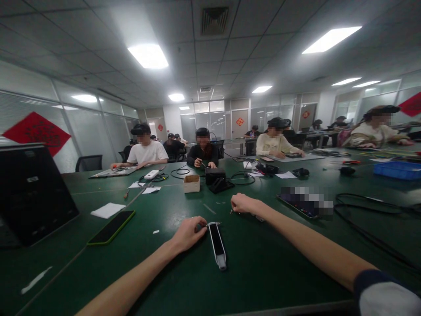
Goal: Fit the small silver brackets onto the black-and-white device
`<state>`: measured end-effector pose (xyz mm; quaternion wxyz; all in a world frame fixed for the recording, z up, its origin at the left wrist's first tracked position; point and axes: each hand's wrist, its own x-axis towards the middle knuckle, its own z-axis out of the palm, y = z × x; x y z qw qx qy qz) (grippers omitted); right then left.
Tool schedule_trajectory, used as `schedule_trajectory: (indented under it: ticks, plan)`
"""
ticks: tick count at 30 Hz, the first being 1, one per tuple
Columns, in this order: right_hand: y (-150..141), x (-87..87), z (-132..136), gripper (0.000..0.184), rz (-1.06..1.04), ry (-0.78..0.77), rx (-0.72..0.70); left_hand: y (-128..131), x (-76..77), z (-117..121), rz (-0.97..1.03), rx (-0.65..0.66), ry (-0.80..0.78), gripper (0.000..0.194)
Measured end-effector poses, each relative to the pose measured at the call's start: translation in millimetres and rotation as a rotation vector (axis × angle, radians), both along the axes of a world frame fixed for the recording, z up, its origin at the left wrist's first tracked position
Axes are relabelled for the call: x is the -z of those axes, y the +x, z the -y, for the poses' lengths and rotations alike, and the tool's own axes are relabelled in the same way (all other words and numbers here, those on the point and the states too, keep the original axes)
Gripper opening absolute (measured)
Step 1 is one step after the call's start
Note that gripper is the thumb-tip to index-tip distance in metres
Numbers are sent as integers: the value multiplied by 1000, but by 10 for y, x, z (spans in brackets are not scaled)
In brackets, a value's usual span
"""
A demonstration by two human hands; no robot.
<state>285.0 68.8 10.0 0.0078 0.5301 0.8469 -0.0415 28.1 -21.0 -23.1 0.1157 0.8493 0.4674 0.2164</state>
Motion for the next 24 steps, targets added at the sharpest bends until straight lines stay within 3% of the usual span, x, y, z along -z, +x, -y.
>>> schedule_trajectory:
  ticks: [5, 14, 19, 24]
  plan:
    - [-29, -26, -53, 10, 12, -28, 21, 9, -7, -2, -5, 7, 11, 23]
    - [-11, -36, 41, 22, -69, 147, -10, 34, -40, 28, 4, -36, 82, 23]
    - [-253, -32, 273, 19, -524, 103, -179, 15, -48, 29, 84, -63, 259, 23]
    - [-639, -6, 494, 13, -950, -109, -354, 11, -15, 20, 185, -35, 369, 17]
